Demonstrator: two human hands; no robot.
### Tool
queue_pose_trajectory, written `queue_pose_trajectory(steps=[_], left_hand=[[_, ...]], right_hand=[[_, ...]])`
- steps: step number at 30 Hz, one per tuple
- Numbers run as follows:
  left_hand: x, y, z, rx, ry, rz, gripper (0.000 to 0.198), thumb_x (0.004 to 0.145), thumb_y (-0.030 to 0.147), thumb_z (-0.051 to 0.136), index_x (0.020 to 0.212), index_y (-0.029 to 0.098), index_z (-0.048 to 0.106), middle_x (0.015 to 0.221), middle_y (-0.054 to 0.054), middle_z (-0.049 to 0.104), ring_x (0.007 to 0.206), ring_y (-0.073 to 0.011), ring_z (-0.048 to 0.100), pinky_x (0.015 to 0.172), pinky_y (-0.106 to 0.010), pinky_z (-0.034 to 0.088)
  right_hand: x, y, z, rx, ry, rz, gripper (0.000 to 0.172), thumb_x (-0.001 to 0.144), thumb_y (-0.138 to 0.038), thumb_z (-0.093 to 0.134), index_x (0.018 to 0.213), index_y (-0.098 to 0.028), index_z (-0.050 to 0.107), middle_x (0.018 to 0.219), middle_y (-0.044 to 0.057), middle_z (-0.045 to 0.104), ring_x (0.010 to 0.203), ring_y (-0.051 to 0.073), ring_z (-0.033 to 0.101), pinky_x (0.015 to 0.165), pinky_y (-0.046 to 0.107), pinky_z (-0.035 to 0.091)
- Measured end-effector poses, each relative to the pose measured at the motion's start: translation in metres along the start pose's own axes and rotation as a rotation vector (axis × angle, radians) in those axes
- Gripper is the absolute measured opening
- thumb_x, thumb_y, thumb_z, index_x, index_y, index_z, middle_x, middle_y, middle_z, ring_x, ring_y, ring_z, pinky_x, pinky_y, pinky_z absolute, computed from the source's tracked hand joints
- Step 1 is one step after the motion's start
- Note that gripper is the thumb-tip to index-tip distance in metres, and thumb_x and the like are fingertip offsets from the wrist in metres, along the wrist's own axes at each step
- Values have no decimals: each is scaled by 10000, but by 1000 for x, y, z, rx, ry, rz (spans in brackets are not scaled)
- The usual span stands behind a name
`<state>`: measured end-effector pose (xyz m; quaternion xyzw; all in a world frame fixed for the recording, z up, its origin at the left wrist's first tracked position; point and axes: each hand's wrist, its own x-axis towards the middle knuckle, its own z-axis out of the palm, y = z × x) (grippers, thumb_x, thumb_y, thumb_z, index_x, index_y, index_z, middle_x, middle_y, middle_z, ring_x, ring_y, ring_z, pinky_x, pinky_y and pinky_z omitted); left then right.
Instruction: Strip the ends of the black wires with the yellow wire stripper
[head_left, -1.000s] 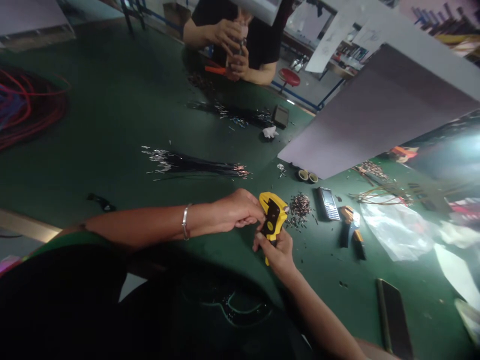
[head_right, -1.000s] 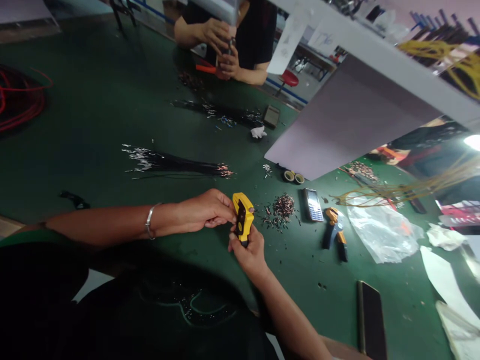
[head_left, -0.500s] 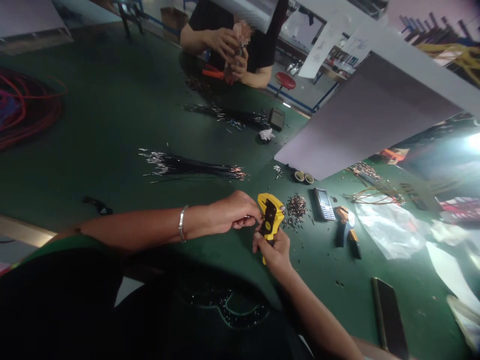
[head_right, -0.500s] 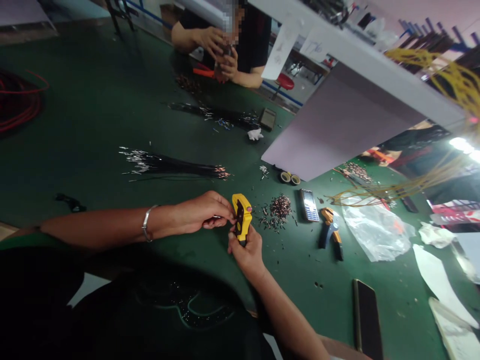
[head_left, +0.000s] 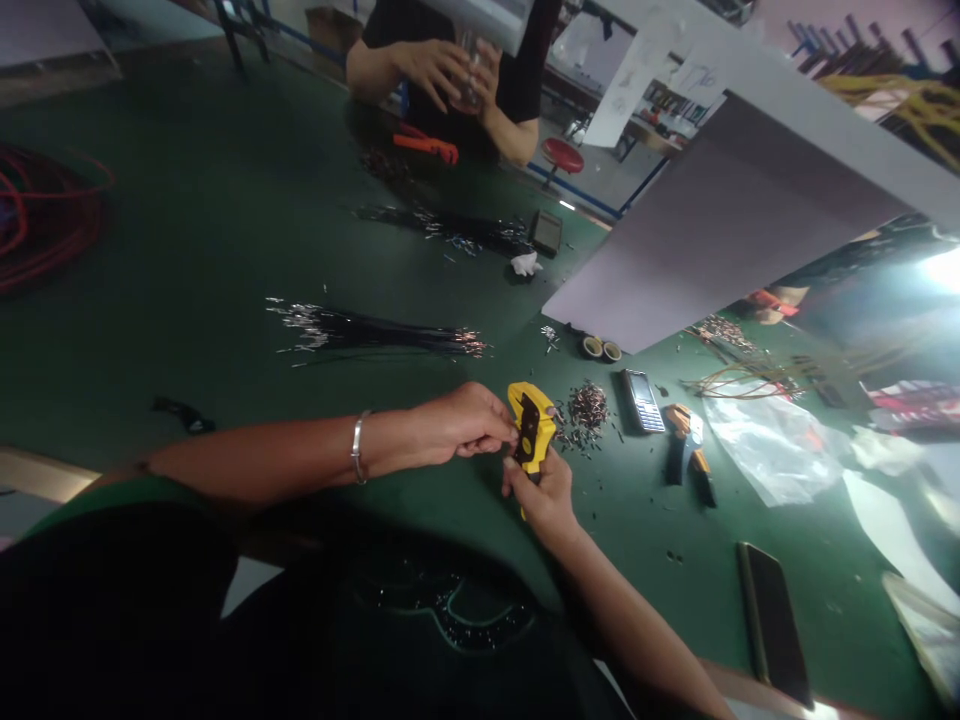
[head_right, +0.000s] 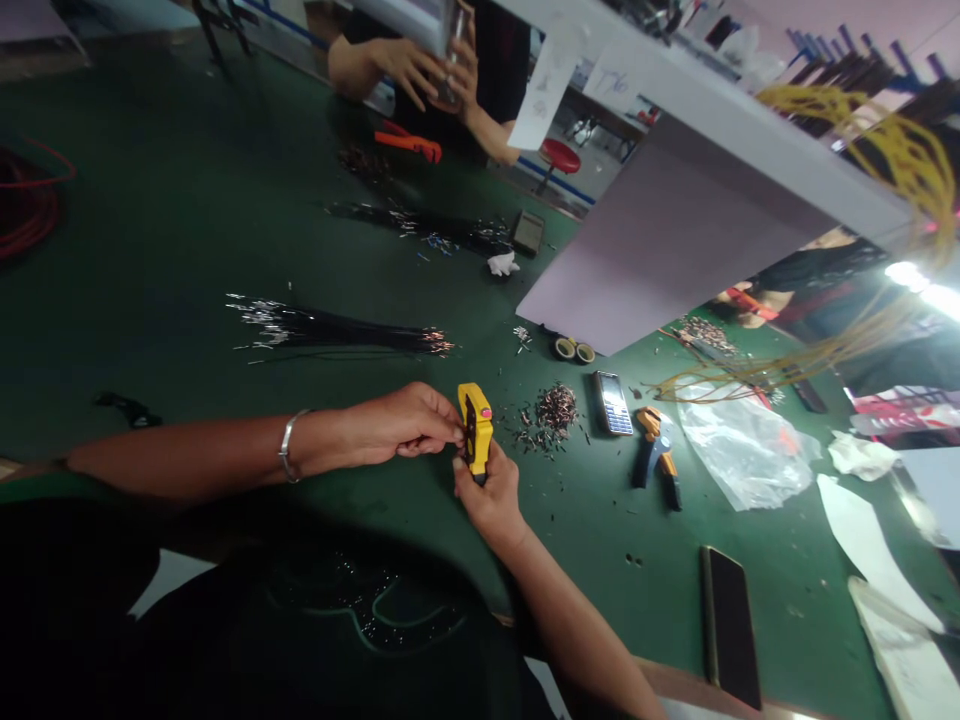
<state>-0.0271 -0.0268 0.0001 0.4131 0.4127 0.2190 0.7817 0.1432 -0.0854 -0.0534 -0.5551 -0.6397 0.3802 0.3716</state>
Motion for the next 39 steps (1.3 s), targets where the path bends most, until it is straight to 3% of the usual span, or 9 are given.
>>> queue_pose_trajectory(steps=[7,13,22,27,32,36,39], left_hand=[[1,-1,3,-16,35,-34,143,717,30,559,607,113,596,366,55,405,322,-35,259,371,-218,111],[1,0,5,-49,102,-43,149,686,33,589,568,124,576,380,59,389,335,-24,244,397,-228,91],[5,-2,2,9,191,-11,118,686,19,563,628,104,622,572,-14,570,372,-19,307,398,-233,103],[5,1,0,87,198,-6,155,709,10,562,605,113,614,450,31,446,359,-35,285,395,-235,114],[2,7,-1,144,206,-7,163,707,8,577,592,115,623,444,33,421,366,-34,279,399,-232,129],[1,11,-4,183,269,-10,175,679,-3,603,559,125,591,414,44,397,355,-35,286,398,-228,143],[3,10,-8,172,237,-10,157,693,10,598,583,123,596,399,38,411,351,-35,287,398,-227,142]], right_hand=[[1,14,-2,-71,-25,-38,72,767,-227,571,834,-202,557,490,-45,556,436,144,538,468,258,442],[3,8,0,152,-85,80,131,725,-214,581,843,-199,525,516,-71,531,378,99,481,419,229,414],[9,7,-1,377,-152,185,140,680,-193,580,811,-189,530,458,-92,511,335,79,450,394,209,364],[11,6,-1,418,-156,220,145,653,-194,581,789,-185,533,437,-92,516,328,78,445,393,205,359],[12,10,0,436,-165,245,151,649,-177,585,791,-184,535,423,-88,526,325,82,450,385,201,354],[17,15,-3,586,-57,287,166,619,-169,573,770,-198,511,410,-95,512,290,89,417,338,210,348],[21,17,-8,612,22,297,169,613,-167,580,762,-199,506,406,-96,510,282,93,420,327,215,355]])
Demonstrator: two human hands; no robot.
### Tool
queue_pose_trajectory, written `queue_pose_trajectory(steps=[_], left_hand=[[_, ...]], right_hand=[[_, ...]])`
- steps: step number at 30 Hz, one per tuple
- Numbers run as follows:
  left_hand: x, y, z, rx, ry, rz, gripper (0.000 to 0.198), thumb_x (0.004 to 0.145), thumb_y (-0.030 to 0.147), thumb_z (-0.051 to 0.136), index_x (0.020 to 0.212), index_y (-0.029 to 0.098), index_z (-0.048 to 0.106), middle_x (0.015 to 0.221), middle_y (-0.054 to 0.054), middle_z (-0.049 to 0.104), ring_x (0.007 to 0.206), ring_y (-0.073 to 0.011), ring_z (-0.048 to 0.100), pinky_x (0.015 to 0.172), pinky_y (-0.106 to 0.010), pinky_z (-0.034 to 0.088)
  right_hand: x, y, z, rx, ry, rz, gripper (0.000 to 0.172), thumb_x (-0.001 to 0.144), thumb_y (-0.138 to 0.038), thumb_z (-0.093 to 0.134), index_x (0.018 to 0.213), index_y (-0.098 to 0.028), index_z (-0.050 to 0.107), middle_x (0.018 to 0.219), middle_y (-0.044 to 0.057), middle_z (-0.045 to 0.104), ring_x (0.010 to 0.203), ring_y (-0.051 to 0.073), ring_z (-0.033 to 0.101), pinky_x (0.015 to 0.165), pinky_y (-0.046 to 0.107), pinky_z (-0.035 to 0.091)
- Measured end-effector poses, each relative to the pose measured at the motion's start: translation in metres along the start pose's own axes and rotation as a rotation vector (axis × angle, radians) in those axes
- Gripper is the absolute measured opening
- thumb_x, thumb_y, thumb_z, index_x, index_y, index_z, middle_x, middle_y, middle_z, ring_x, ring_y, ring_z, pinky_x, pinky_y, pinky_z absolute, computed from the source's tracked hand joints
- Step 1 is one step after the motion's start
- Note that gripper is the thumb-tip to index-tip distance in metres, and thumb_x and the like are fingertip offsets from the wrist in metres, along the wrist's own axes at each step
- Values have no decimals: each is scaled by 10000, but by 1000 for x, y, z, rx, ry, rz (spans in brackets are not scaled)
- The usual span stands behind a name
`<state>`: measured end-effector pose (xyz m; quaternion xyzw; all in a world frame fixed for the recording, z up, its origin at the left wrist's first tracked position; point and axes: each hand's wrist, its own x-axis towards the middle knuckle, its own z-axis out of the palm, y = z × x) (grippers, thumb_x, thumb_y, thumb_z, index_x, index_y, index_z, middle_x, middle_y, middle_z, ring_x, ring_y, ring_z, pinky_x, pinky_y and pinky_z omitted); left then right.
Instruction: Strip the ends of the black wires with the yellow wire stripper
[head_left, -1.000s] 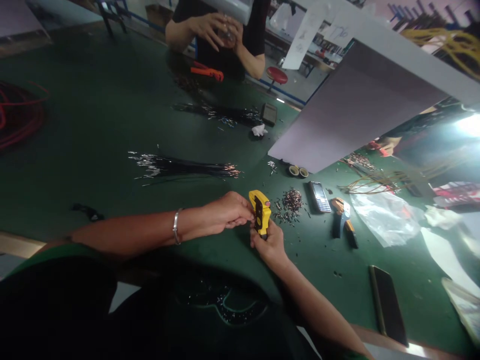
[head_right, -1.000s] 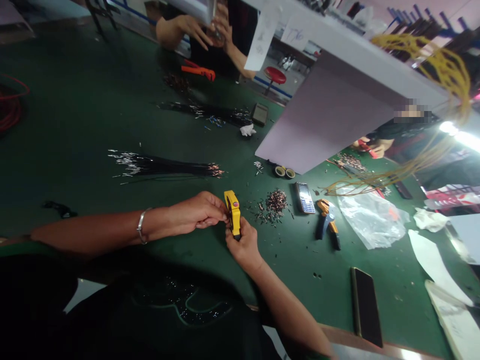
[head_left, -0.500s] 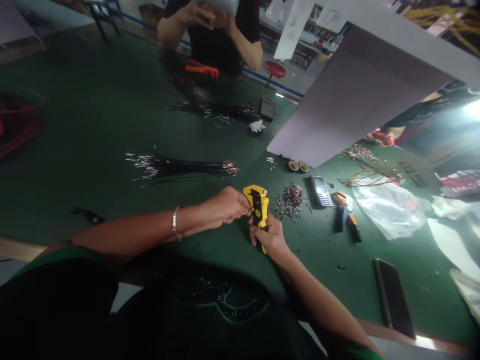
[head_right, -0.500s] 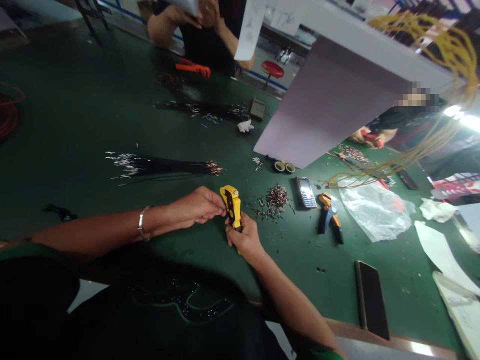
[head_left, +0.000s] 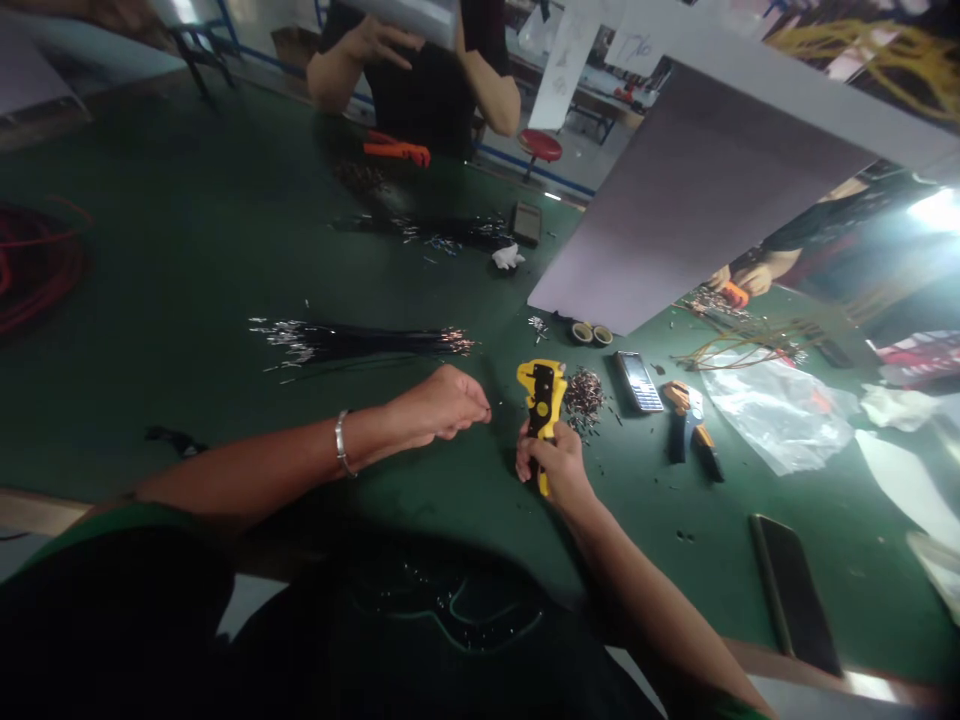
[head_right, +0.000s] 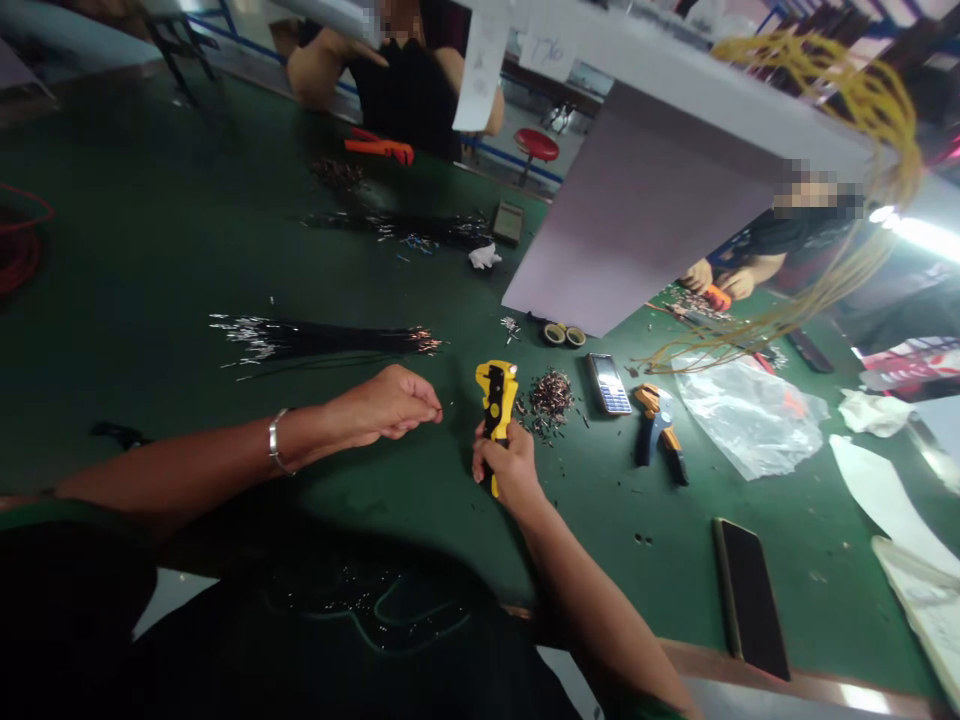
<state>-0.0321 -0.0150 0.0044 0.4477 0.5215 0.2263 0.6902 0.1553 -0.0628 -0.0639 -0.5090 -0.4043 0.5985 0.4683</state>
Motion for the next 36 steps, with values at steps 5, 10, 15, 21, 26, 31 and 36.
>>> queue_pose_trajectory(steps=[5,10,15,21,26,31,36], left_hand=[[4,-4,-3,-96,-43,2,121,705,47,590,612,122,609,409,30,427,353,-34,285,387,-225,137],[3,-3,-5,-179,-112,69,89,705,52,597,665,112,649,447,23,459,358,-30,284,377,-217,158],[-1,0,-7,-234,-180,79,72,717,84,617,745,92,683,406,55,384,361,-37,280,381,-204,183],[0,0,-10,-257,-231,147,85,751,155,645,787,95,693,406,55,385,377,-46,257,388,-215,217],[-1,-1,-10,-262,-244,137,218,769,146,637,971,104,704,418,69,362,398,-52,266,408,-214,214],[-5,2,-9,-268,-226,141,355,772,137,631,1124,113,668,411,69,381,392,-56,266,416,-223,207],[-8,6,-8,-277,-199,113,355,777,133,619,1128,103,665,406,74,374,386,-51,273,419,-217,219]], right_hand=[[0,0,-2,5,-47,-7,173,618,-164,596,774,-186,526,449,-81,538,313,99,461,355,227,379],[-1,-1,-3,61,-65,-27,198,623,-145,617,805,-177,547,561,-50,583,385,114,510,409,260,415],[-2,-9,-5,100,-116,-56,219,660,-165,634,869,-169,570,634,-31,586,467,133,538,489,297,448],[-3,-15,-7,128,-167,-136,256,678,-194,660,923,-173,588,701,-2,614,594,169,582,622,342,473],[-3,-15,-9,108,-187,-131,296,699,-225,654,981,-173,580,723,6,622,623,186,592,662,359,477],[-3,-15,-11,66,-206,-135,298,716,-246,652,996,-172,583,750,15,630,650,194,599,681,360,473],[-2,-14,-11,88,-190,-135,302,708,-239,656,996,-173,592,748,17,633,642,198,602,671,366,481]])
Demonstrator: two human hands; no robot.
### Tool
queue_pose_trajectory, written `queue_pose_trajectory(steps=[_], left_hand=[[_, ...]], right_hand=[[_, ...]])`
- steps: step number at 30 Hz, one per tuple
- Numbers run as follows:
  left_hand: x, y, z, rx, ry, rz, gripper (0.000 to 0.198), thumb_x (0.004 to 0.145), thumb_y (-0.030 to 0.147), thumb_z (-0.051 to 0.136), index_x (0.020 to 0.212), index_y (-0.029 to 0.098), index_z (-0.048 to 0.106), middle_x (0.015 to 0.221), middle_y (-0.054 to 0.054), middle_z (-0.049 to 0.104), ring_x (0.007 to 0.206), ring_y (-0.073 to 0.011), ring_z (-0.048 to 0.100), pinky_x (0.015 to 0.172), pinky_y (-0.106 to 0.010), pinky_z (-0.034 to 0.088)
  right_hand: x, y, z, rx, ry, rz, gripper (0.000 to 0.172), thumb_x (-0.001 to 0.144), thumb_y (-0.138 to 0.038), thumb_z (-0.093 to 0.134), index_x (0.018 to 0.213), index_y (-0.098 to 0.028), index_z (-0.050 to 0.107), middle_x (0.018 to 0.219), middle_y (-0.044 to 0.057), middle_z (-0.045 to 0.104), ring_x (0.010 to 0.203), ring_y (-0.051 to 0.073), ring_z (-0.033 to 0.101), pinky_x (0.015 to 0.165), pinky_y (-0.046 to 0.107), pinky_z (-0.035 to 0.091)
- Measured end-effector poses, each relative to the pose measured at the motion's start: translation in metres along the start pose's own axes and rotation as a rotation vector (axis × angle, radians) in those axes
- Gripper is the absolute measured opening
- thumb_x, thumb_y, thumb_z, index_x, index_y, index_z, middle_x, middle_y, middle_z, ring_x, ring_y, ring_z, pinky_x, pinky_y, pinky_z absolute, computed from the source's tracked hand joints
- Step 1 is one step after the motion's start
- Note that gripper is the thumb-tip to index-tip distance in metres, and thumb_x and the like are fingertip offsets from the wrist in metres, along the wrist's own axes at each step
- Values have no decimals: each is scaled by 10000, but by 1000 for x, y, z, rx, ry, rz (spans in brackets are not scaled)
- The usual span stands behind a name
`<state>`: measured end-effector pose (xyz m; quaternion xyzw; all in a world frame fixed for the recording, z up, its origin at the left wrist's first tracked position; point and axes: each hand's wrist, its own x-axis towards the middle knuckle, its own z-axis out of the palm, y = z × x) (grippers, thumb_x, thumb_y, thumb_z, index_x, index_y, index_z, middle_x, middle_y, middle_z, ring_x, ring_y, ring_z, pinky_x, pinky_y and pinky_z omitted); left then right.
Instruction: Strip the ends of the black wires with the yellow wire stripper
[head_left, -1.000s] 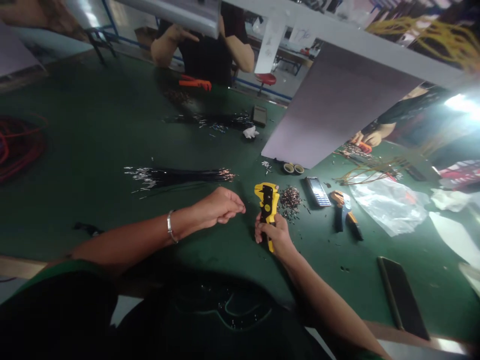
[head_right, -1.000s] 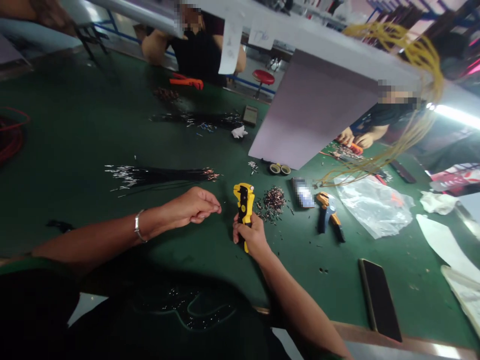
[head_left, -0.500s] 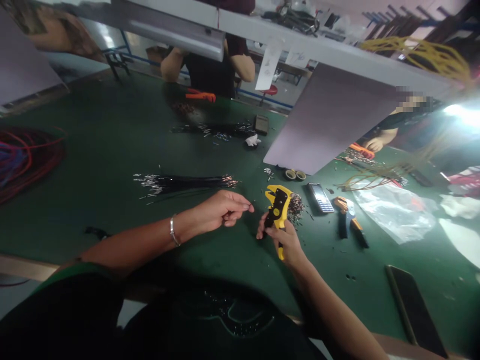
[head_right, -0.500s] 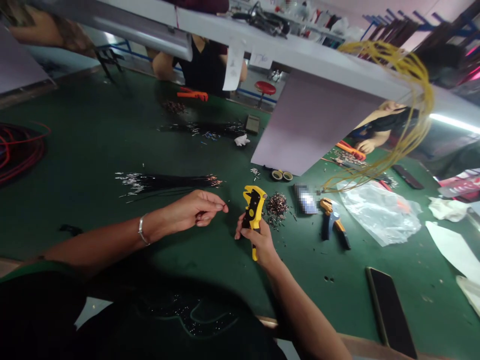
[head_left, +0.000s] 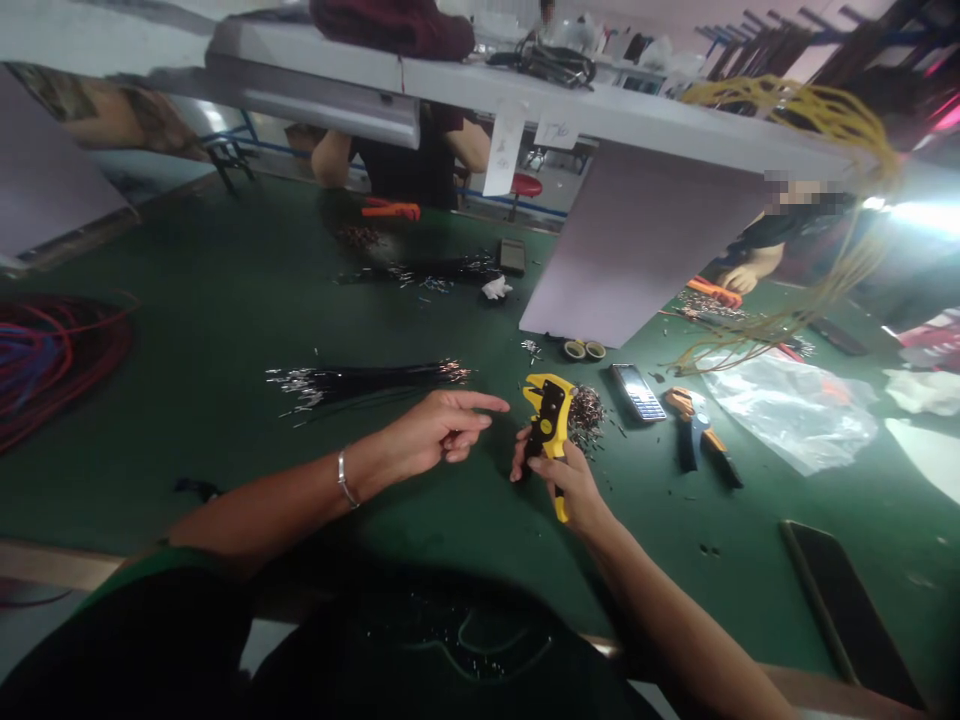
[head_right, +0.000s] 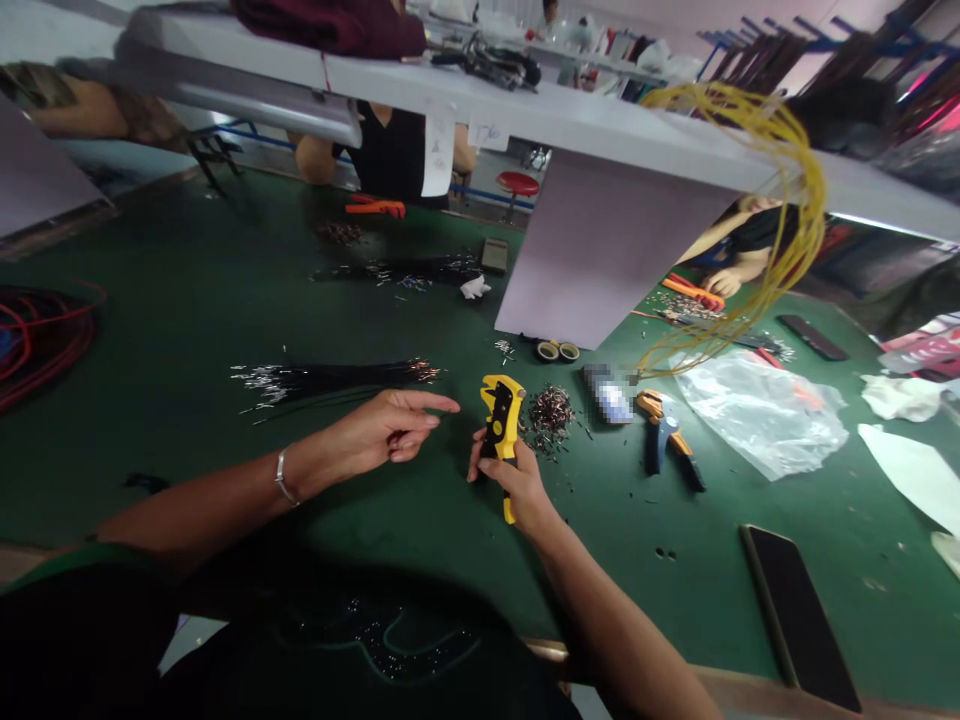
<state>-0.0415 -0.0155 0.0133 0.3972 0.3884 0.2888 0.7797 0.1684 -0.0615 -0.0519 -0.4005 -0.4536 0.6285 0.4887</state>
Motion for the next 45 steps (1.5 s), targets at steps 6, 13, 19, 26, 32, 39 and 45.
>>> queue_pose_trajectory(steps=[6,13,19,26,32,39,45], left_hand=[[3,-3,-1,-29,-2,-15,276,763,127,633,1031,95,694,393,76,368,371,-42,258,408,-211,220],[6,-9,2,12,41,41,172,723,118,663,884,80,710,395,70,406,356,-38,295,376,-203,246],[7,-22,9,221,86,8,133,771,145,636,878,86,688,397,47,503,311,-42,401,358,-189,245],[8,-38,16,528,72,38,66,812,178,593,831,124,627,464,56,547,345,-45,422,389,-175,330],[3,-42,24,650,78,173,91,796,196,604,726,138,614,481,48,536,436,-55,448,460,-178,344],[1,-41,23,598,13,142,138,822,199,550,817,131,670,517,36,570,434,-59,454,458,-189,373],[5,-41,22,369,-2,39,104,754,175,606,801,112,674,515,13,611,400,-66,475,414,-197,391]], right_hand=[[3,4,-3,52,12,-31,317,680,-204,689,981,-171,597,747,9,628,618,179,589,645,353,483],[2,2,0,77,18,-19,360,651,-251,744,974,-178,605,751,13,631,629,190,600,647,374,513],[1,-1,2,69,41,-27,396,652,-302,784,982,-186,597,757,10,628,633,190,603,687,392,528],[-1,-1,5,72,56,-37,413,658,-337,807,987,-191,605,788,13,624,641,182,608,693,378,531],[-2,3,7,-34,69,-50,388,669,-367,789,971,-189,622,790,11,609,699,170,570,668,317,491],[-4,0,7,-18,30,-73,325,686,-338,757,938,-196,608,791,8,590,706,172,551,681,318,480],[-1,1,5,27,40,-84,341,655,-279,773,936,-190,602,799,8,603,705,167,571,671,316,484]])
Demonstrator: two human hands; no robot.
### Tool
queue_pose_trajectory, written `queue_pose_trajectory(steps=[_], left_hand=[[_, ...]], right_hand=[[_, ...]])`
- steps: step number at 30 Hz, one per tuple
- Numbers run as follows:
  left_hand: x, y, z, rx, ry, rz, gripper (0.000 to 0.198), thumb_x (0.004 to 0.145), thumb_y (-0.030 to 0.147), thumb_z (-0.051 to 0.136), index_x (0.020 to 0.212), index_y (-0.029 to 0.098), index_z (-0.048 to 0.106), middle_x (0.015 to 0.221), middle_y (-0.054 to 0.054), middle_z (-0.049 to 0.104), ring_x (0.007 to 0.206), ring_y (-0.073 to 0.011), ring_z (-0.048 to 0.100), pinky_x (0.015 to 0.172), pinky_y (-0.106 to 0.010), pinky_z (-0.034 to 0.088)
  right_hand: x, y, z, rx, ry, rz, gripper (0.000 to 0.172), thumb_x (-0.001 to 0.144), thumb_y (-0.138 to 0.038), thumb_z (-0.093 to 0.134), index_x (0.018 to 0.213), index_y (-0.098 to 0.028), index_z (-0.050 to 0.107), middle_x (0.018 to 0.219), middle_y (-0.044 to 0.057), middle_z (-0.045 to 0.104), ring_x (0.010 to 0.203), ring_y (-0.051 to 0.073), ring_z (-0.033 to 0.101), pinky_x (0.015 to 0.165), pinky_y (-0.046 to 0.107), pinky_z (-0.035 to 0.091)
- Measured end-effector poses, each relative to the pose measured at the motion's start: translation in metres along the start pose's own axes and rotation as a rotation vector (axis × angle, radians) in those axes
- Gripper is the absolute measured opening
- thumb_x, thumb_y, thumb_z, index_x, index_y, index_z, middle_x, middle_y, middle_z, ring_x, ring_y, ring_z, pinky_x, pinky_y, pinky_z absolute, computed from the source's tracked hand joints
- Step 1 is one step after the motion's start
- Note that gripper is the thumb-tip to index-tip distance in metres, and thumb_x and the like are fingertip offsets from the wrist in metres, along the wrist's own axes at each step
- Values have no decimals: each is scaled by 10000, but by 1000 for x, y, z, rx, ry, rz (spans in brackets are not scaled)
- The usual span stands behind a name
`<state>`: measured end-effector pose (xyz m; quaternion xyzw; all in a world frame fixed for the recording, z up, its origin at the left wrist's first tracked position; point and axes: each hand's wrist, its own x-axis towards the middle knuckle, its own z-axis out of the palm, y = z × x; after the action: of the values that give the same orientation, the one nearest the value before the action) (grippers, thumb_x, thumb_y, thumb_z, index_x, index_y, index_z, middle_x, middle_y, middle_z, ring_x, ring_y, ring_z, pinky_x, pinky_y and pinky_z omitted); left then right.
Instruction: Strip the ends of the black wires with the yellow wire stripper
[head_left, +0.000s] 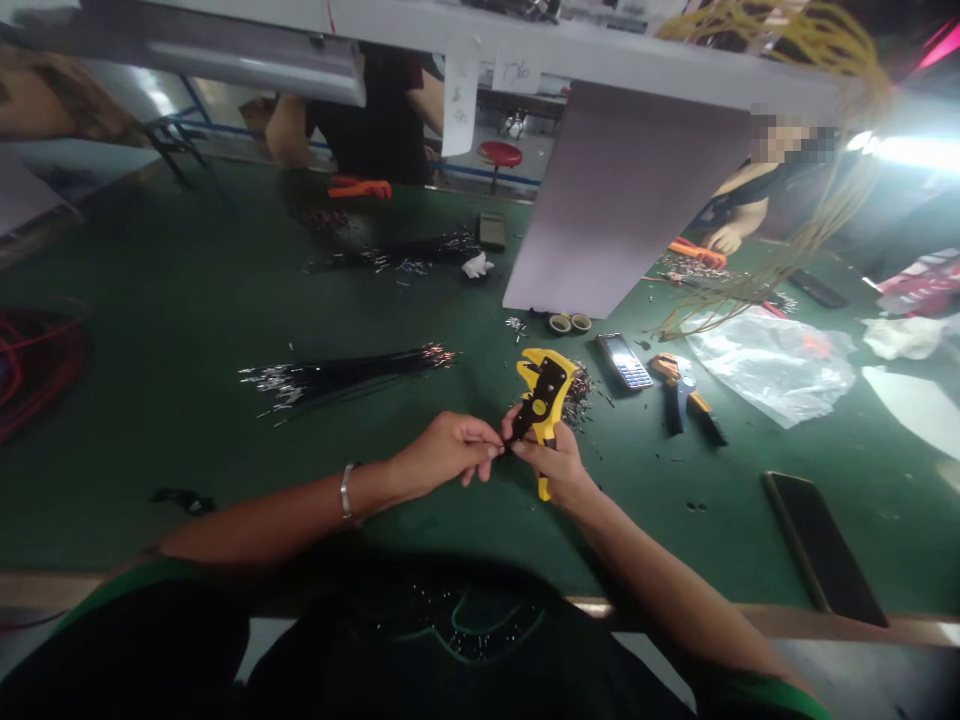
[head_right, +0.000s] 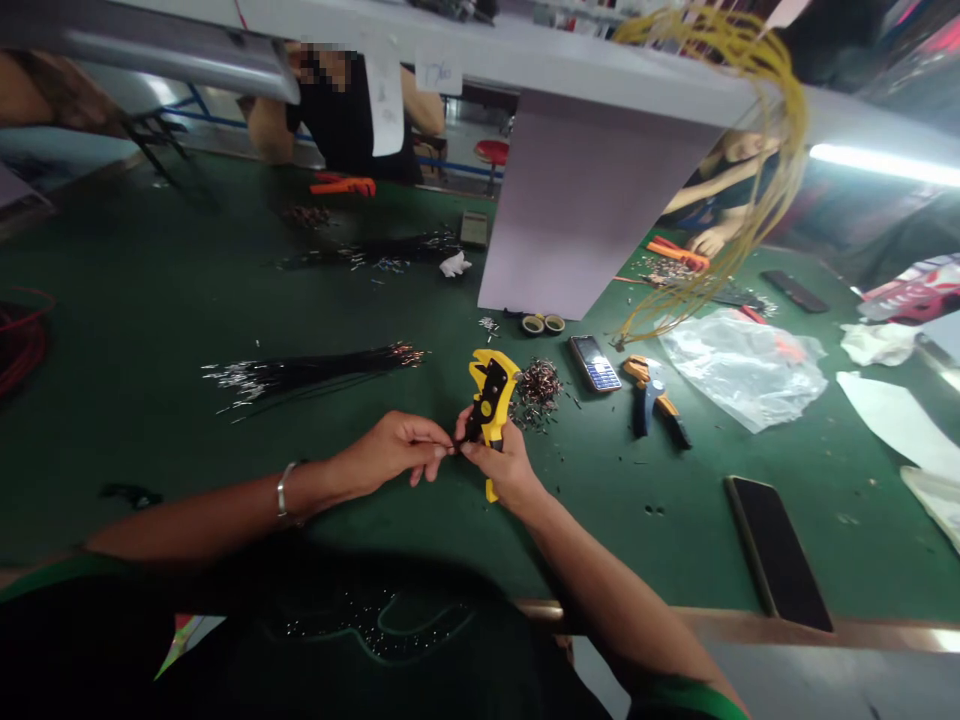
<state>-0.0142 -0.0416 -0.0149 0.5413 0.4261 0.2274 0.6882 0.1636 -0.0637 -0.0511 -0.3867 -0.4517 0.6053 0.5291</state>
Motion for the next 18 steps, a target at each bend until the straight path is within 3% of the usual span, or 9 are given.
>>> queue_pose_trajectory(steps=[6,12,18], left_hand=[[1,5,-4,-144,108,19,92,692,205,657,674,115,662,496,-12,621,386,-70,495,390,-202,388],[1,11,-9,-95,327,130,67,690,186,650,649,134,657,505,4,616,407,-60,482,423,-211,400],[0,10,-13,-2,415,212,105,730,210,625,656,143,659,533,4,630,433,-62,494,440,-209,404]], right_hand=[[-2,5,-2,30,-31,45,397,652,-275,785,992,-188,600,824,19,631,698,187,615,697,359,513],[-5,10,-1,-1,-99,67,422,667,-304,777,1023,-175,592,847,34,650,716,200,632,725,377,512],[-6,12,0,0,-135,107,445,639,-302,783,1022,-178,593,855,43,658,709,200,631,700,372,508]])
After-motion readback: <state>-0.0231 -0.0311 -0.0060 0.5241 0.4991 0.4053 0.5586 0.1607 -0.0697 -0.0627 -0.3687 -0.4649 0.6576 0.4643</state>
